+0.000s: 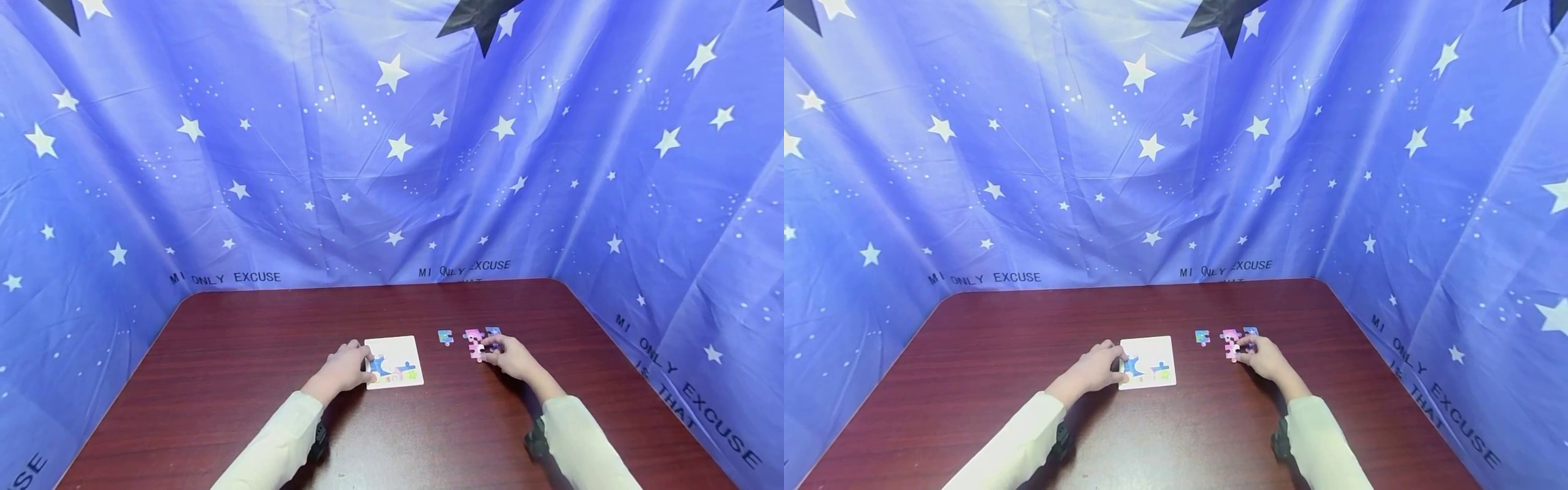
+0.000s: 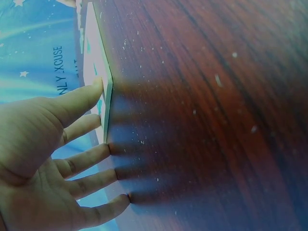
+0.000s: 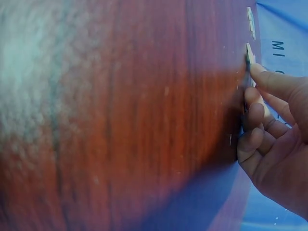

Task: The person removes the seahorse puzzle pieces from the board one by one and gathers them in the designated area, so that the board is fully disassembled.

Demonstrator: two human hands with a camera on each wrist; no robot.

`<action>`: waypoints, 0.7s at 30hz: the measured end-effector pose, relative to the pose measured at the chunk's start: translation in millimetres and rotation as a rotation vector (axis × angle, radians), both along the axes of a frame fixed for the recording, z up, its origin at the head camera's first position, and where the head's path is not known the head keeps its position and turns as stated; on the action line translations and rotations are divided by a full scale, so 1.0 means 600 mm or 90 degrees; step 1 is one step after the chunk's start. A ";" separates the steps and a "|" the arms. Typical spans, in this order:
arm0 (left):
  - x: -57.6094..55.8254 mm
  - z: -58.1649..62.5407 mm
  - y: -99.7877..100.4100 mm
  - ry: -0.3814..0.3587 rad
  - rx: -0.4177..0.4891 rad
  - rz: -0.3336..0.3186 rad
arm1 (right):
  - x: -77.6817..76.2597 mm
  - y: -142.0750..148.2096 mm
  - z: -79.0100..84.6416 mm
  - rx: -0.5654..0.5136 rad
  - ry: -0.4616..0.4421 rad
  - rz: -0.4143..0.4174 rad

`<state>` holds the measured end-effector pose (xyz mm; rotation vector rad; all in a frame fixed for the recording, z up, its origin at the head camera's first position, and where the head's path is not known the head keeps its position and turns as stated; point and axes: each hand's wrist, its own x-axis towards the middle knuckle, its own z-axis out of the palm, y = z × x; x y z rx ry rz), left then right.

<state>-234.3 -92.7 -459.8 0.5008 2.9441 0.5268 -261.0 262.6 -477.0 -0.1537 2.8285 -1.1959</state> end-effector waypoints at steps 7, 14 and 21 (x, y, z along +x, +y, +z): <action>0.000 0.000 0.000 0.003 0.001 -0.002 | 0.003 0.000 0.003 0.008 0.009 0.015; 0.000 -0.002 0.000 0.002 -0.002 -0.002 | -0.001 0.000 0.001 0.051 0.021 0.017; 0.000 -0.001 0.000 0.001 0.003 -0.005 | -0.004 -0.002 0.003 0.086 0.043 0.025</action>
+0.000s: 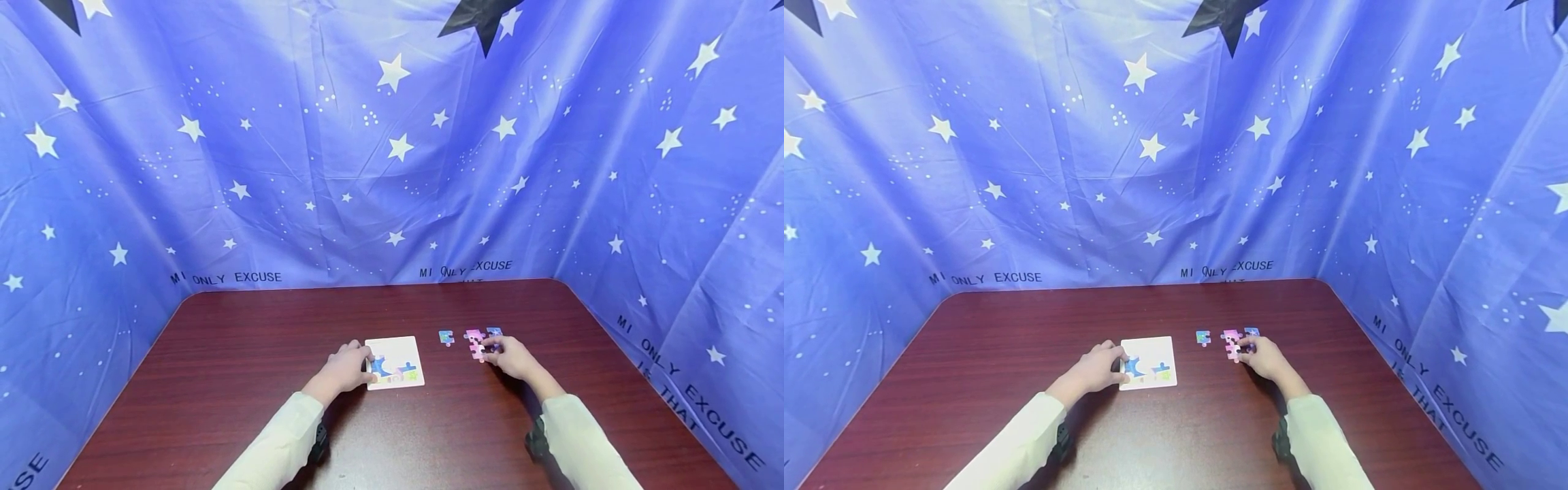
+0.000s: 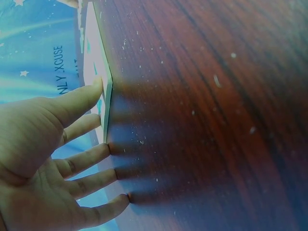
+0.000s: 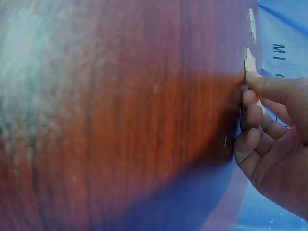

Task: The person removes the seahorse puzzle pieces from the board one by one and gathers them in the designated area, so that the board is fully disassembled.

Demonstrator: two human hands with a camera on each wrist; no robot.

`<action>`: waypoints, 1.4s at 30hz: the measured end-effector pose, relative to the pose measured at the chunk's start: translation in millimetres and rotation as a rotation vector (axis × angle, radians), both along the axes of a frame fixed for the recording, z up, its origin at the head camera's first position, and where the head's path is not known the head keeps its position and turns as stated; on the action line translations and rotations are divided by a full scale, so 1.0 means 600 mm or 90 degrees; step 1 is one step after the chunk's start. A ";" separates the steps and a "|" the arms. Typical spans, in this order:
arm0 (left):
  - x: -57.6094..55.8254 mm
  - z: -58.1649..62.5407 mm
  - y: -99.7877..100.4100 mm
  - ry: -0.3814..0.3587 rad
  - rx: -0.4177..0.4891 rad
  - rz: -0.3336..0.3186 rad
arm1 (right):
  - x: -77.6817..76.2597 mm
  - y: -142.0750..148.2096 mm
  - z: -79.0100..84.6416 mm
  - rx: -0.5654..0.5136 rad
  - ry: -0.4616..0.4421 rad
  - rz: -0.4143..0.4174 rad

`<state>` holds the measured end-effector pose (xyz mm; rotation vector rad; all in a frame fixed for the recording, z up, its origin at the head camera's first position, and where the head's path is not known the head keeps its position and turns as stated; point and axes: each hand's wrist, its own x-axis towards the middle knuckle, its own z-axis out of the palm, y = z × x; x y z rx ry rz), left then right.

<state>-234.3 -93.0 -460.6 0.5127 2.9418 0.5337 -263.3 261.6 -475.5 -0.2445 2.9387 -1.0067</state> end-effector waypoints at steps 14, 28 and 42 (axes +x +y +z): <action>0.000 0.003 0.001 -0.004 0.007 0.004 | 0.001 -0.004 0.005 0.031 0.008 0.006; 0.001 0.003 0.000 -0.004 0.014 0.005 | 0.003 -0.003 0.011 0.029 0.013 0.003; 0.001 0.003 -0.003 -0.009 0.015 -0.001 | 0.004 -0.022 0.014 -0.024 -0.018 0.009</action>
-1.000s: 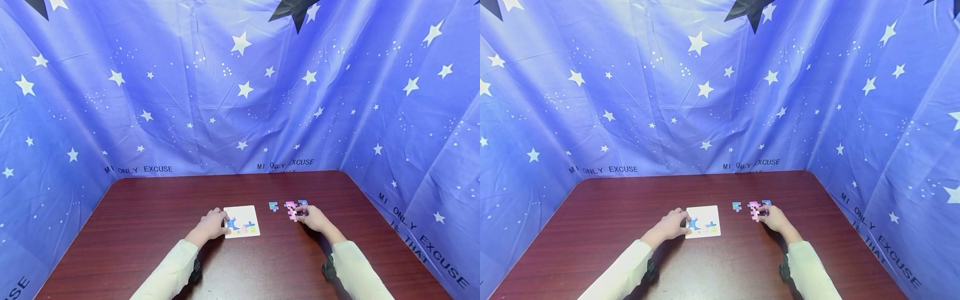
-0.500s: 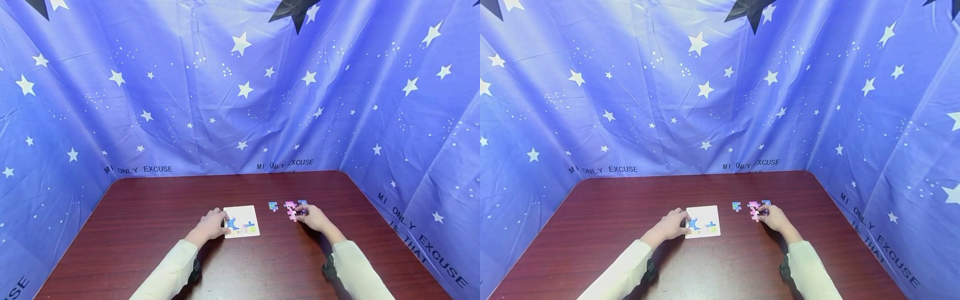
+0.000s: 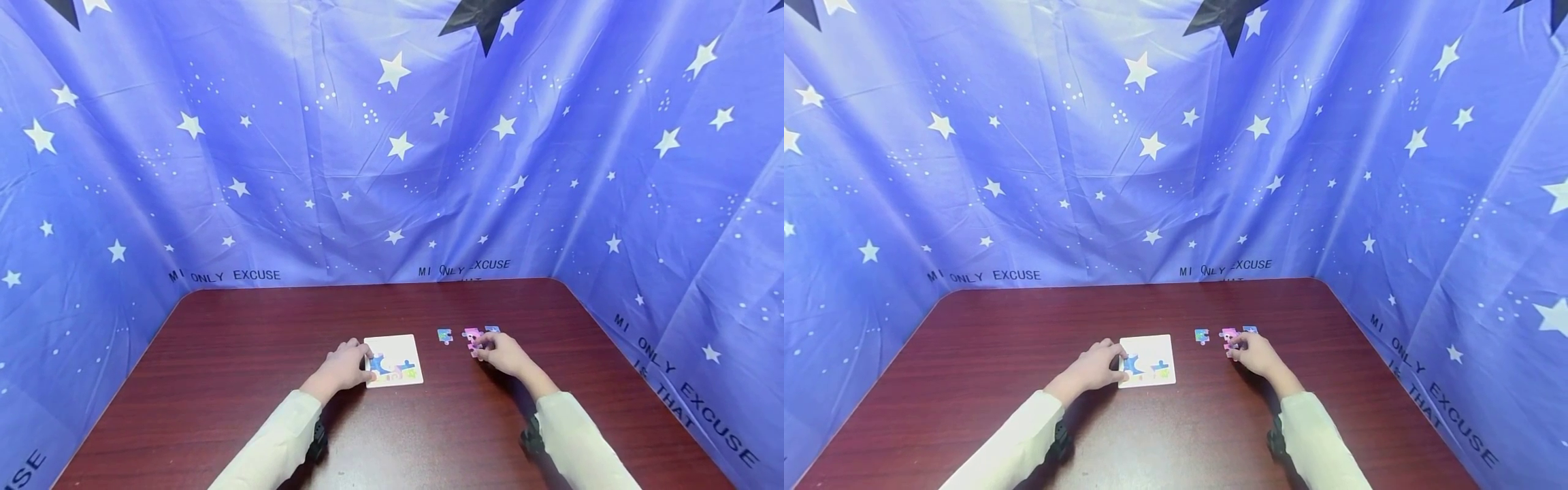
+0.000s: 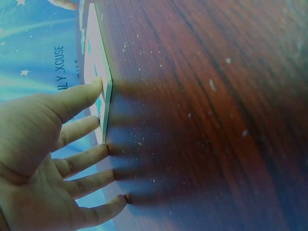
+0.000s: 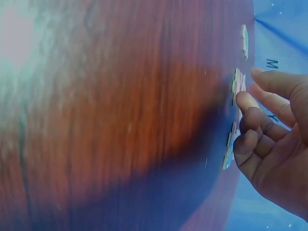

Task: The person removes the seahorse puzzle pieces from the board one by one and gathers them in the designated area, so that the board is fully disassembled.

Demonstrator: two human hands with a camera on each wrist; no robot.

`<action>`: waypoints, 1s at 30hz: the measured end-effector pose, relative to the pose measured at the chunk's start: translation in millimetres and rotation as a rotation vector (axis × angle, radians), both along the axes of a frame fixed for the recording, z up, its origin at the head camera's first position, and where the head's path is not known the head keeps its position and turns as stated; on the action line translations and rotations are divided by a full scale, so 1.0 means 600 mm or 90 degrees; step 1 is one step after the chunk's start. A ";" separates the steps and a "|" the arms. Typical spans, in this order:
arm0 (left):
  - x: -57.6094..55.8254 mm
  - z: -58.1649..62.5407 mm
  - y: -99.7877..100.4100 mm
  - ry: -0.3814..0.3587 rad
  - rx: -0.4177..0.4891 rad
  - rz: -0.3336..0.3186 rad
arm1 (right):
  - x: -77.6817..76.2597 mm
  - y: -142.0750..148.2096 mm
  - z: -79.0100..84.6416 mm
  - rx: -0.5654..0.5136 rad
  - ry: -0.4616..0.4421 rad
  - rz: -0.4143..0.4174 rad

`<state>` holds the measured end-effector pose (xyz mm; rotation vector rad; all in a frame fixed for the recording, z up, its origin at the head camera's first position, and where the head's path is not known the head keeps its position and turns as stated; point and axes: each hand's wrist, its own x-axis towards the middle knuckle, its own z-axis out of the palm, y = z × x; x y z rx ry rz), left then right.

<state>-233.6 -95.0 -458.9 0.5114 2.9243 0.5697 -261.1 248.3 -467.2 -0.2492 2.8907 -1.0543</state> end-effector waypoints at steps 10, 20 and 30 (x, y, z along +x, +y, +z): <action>-0.003 -0.003 0.000 0.010 0.002 -0.002 | 0.001 -0.030 0.008 -0.035 0.005 0.032; -0.006 -0.007 -0.003 -0.002 0.000 0.003 | 0.000 -0.066 0.008 -0.041 -0.011 0.029; -0.004 -0.005 -0.004 -0.003 0.000 0.000 | 0.000 -0.096 0.006 -0.059 -0.006 0.057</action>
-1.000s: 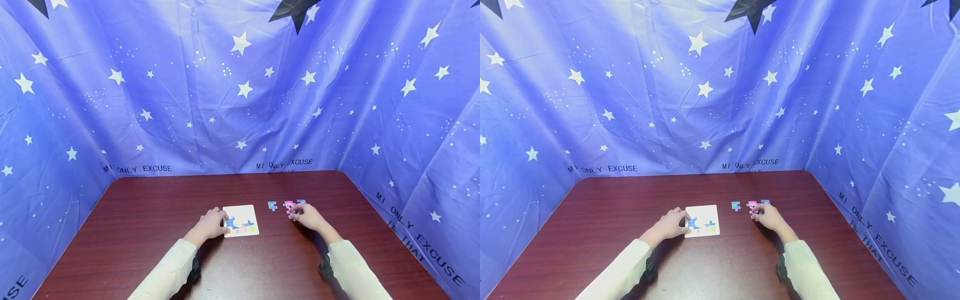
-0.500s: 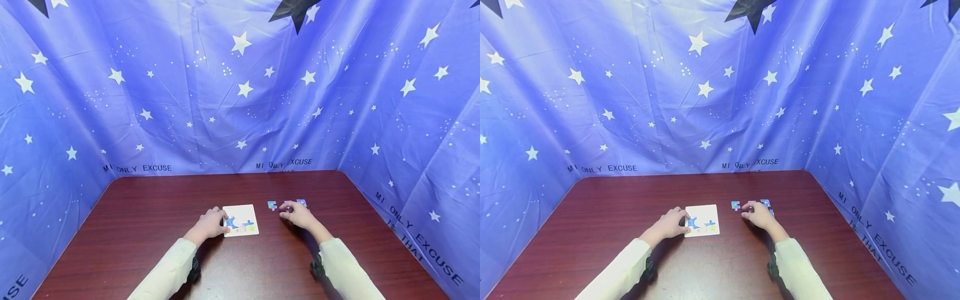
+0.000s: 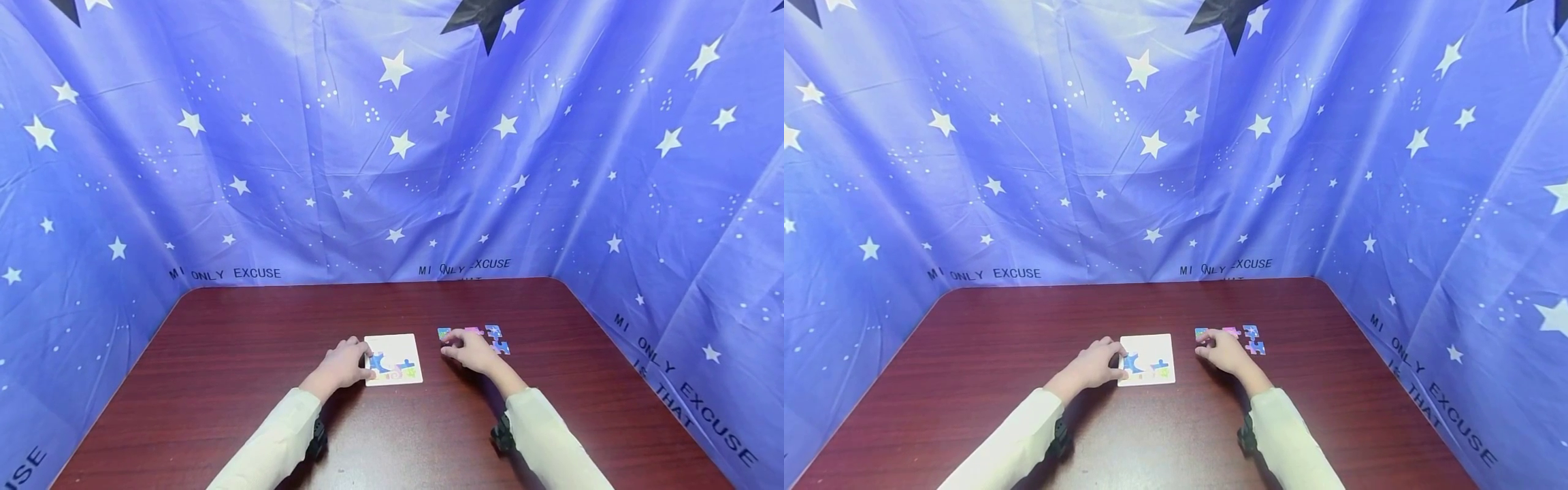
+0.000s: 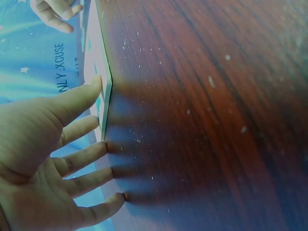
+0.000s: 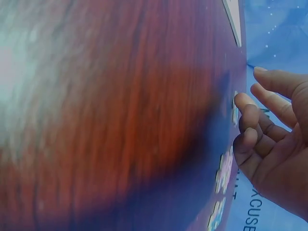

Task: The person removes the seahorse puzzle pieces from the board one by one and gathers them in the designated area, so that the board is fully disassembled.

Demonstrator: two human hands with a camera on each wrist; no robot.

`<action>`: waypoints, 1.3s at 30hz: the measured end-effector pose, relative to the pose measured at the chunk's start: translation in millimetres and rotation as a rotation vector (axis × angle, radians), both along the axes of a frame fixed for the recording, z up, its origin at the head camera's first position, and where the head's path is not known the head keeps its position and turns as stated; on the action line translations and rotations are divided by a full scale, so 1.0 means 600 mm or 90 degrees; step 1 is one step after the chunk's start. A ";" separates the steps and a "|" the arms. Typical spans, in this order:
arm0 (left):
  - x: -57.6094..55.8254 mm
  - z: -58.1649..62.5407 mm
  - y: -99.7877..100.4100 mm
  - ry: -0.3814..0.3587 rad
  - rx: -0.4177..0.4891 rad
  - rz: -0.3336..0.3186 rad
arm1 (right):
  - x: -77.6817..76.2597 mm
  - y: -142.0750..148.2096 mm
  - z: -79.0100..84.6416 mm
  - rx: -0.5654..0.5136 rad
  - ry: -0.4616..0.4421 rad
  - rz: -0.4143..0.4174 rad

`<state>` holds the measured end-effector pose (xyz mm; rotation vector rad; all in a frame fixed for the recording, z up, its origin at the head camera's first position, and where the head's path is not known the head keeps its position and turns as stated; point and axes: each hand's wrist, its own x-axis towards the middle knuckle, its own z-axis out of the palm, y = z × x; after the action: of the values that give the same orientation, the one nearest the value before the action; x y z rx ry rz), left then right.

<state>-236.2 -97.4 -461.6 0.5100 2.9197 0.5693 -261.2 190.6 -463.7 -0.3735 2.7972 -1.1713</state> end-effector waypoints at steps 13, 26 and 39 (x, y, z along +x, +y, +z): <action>0.002 0.001 -0.001 0.005 0.001 0.000 | -0.004 -0.047 -0.011 -0.015 -0.013 0.024; 0.003 -0.001 -0.002 0.015 -0.002 0.001 | 0.003 -0.086 -0.007 -0.025 -0.011 0.073; 0.000 -0.005 -0.002 0.015 -0.009 0.005 | 0.006 -0.118 -0.003 0.012 0.037 0.103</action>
<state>-236.3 -98.7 -464.7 0.5065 2.9476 0.5462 -257.4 119.8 -465.5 -0.6291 2.7619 -1.1155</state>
